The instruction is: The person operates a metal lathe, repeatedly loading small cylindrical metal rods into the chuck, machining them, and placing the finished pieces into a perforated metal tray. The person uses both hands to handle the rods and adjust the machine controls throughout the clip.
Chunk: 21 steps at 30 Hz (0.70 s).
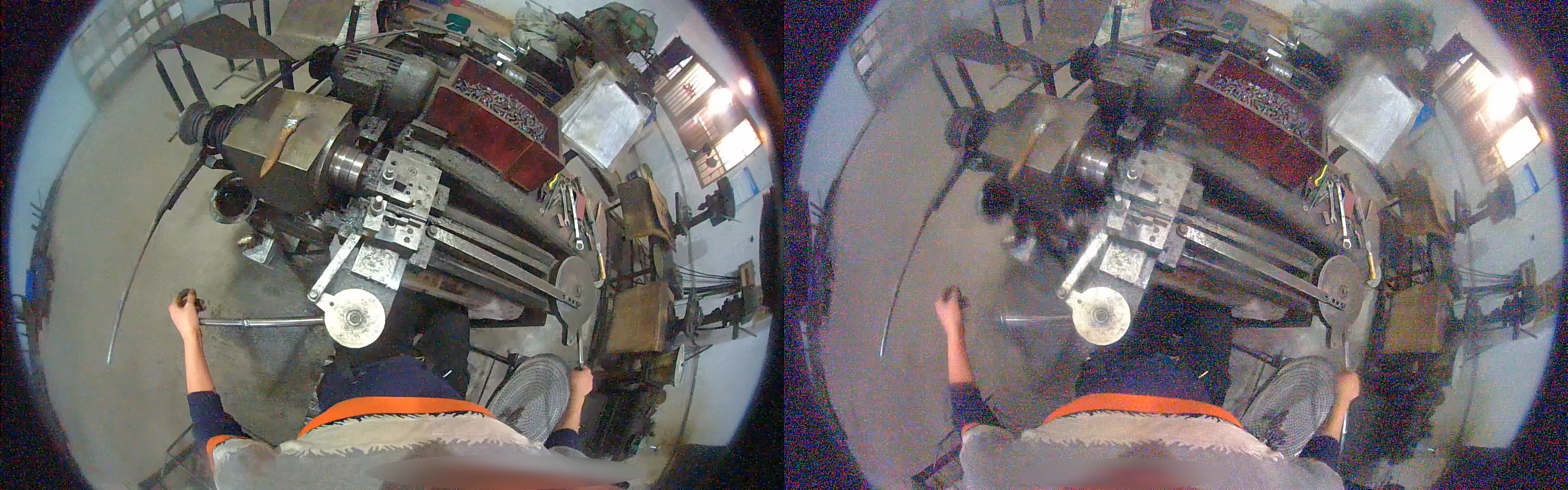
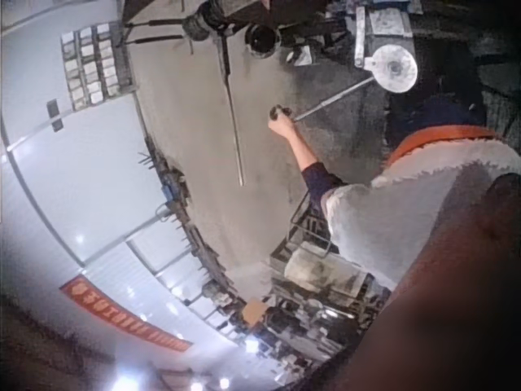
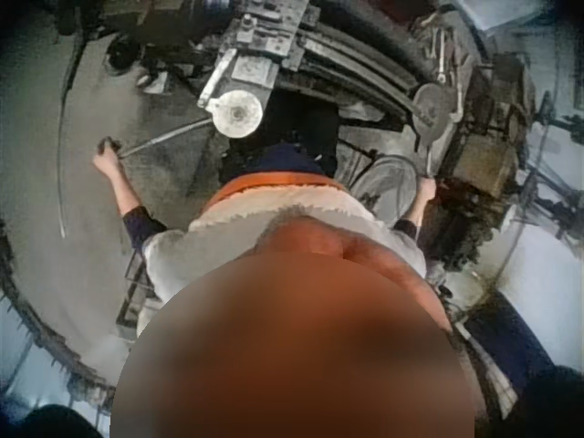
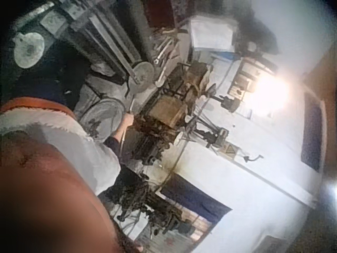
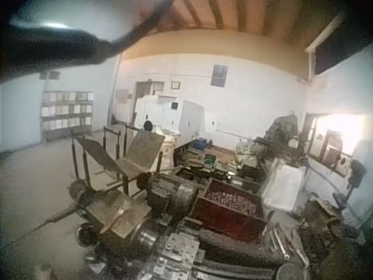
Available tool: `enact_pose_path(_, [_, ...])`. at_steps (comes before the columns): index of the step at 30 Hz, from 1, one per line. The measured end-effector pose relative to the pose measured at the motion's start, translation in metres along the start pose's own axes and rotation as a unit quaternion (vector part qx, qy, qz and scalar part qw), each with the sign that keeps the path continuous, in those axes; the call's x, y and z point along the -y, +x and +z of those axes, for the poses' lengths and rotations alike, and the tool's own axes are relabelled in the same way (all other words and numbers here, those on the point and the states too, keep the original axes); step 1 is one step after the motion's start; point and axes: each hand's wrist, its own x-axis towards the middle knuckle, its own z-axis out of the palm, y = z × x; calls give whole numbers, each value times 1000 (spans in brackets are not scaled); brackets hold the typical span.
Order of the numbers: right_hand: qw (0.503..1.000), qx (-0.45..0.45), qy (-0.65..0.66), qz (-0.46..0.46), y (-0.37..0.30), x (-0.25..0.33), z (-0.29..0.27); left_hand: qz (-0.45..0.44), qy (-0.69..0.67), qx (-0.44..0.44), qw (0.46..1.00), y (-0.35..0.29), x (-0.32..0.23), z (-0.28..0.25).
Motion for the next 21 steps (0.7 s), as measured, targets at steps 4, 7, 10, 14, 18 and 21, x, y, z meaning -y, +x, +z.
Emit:
enact_pose_path(4, [998, -26, 60, -23, -11, -1, 14, 29, 45, -16, 998, 13, -3, 13])
enact_pose_path(7, [997, -47, 55, -4, -23, 10, 11, 37, 30, 2, 999, 25, -5, 19])
enact_pose_path(10, [996, -46, 69, -9, -34, 22, -1, 52, 70, 9, 996, 28, -11, 24])
enact_pose_path(14, [997, -33, 76, -1, -29, 19, -1, 33, 57, 17, 998, 40, 9, 21])
enact_pose_path(18, [996, -56, 60, 30, -17, 12, 10, 52, 23, -32, 998, 33, 12, 24])
enact_pose_path(21, [997, -65, -33, -18, -3, -1, 1, -16, 64, -66, 996, 16, -1, 28])
